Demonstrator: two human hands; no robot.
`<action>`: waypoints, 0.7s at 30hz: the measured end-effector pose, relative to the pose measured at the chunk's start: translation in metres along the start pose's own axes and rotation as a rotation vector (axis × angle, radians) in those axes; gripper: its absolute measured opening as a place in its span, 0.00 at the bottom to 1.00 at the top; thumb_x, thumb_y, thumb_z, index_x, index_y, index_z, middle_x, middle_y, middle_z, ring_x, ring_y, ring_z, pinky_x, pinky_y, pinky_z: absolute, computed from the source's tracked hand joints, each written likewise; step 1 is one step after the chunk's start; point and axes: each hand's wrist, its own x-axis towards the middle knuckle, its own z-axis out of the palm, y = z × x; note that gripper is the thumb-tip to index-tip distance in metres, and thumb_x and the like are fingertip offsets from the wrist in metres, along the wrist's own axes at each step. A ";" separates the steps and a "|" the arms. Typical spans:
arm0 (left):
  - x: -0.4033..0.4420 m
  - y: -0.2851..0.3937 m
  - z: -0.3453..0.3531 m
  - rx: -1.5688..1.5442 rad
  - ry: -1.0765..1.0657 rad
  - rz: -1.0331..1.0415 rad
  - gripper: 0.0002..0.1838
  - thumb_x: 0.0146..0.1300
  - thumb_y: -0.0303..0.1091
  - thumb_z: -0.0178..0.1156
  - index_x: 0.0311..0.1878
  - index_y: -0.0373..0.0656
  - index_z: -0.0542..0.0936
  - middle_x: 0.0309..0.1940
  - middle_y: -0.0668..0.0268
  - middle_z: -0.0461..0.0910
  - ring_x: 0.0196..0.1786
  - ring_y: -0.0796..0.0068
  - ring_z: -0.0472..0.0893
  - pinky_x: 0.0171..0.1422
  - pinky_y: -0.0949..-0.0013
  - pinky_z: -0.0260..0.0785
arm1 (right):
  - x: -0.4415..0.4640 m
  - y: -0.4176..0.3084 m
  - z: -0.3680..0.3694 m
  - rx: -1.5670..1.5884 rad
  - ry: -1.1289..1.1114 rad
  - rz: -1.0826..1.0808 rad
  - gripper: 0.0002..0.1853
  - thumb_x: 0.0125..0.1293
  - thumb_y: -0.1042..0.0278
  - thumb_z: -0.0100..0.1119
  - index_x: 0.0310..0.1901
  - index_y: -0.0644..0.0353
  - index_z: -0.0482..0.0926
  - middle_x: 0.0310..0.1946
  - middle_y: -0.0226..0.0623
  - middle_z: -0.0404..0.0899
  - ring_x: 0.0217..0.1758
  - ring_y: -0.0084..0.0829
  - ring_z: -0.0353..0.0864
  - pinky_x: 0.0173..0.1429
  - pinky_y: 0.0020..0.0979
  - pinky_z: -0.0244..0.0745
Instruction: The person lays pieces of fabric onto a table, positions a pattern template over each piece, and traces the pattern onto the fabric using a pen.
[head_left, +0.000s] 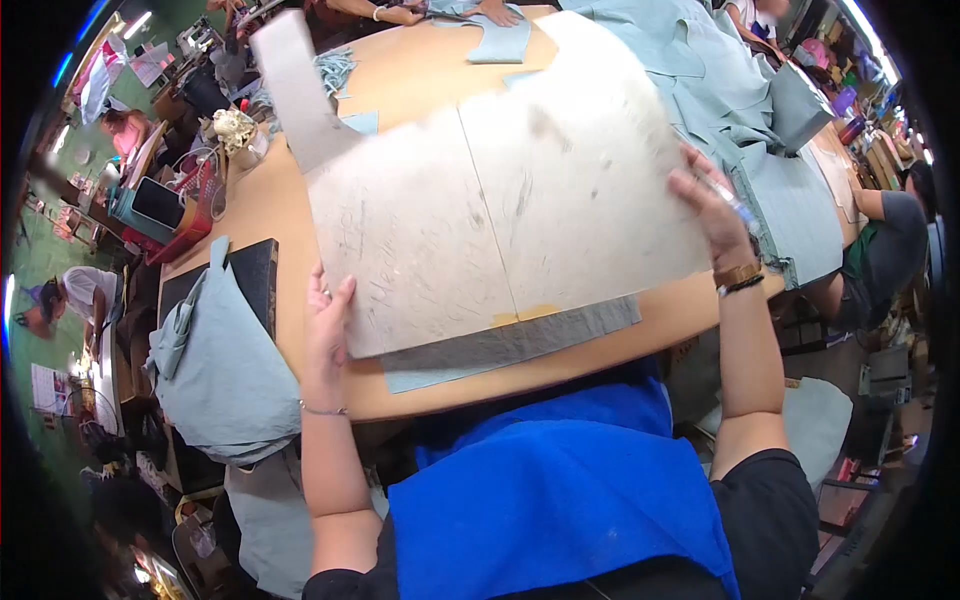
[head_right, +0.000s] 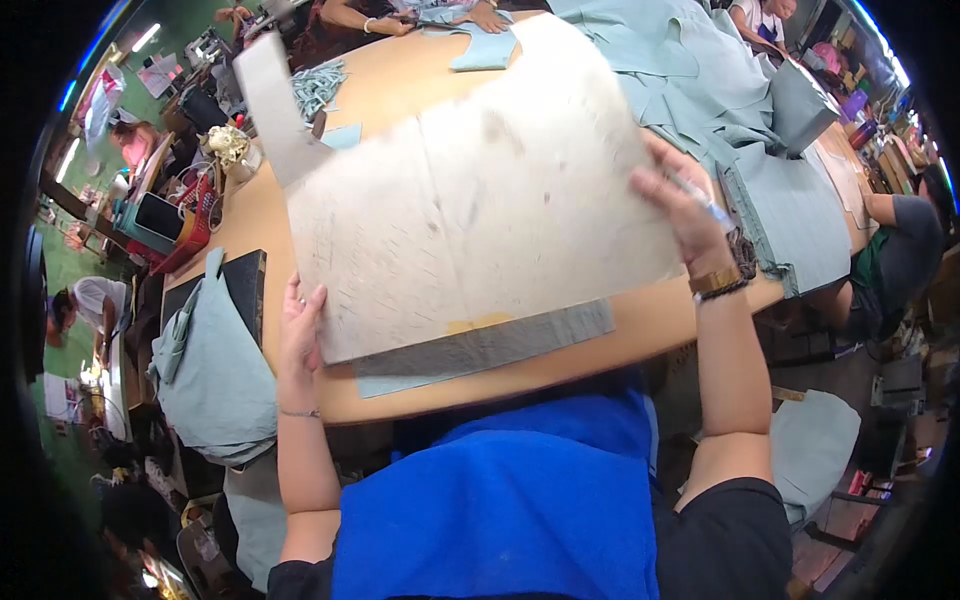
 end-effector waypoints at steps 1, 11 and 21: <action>-0.007 0.003 -0.006 0.115 0.026 -0.008 0.35 0.65 0.21 0.60 0.71 0.38 0.54 0.59 0.51 0.75 0.60 0.68 0.76 0.63 0.64 0.71 | -0.002 0.030 -0.019 -0.135 0.071 0.067 0.29 0.61 0.75 0.66 0.63 0.67 0.70 0.47 0.34 0.80 0.46 0.20 0.79 0.50 0.22 0.76; -0.016 -0.011 -0.030 0.658 0.073 0.011 0.29 0.58 0.28 0.69 0.61 0.30 0.71 0.32 0.68 0.74 0.34 0.81 0.75 0.38 0.76 0.71 | -0.026 0.108 -0.033 -0.709 0.196 0.134 0.28 0.55 0.65 0.75 0.56 0.66 0.77 0.27 0.22 0.70 0.30 0.16 0.68 0.34 0.20 0.68; -0.026 -0.003 -0.032 0.845 0.090 -0.028 0.32 0.54 0.32 0.72 0.61 0.30 0.72 0.32 0.68 0.74 0.35 0.80 0.75 0.40 0.75 0.71 | -0.033 0.110 -0.036 -0.825 0.168 0.082 0.28 0.51 0.65 0.77 0.54 0.64 0.79 0.26 0.23 0.71 0.30 0.17 0.69 0.35 0.22 0.69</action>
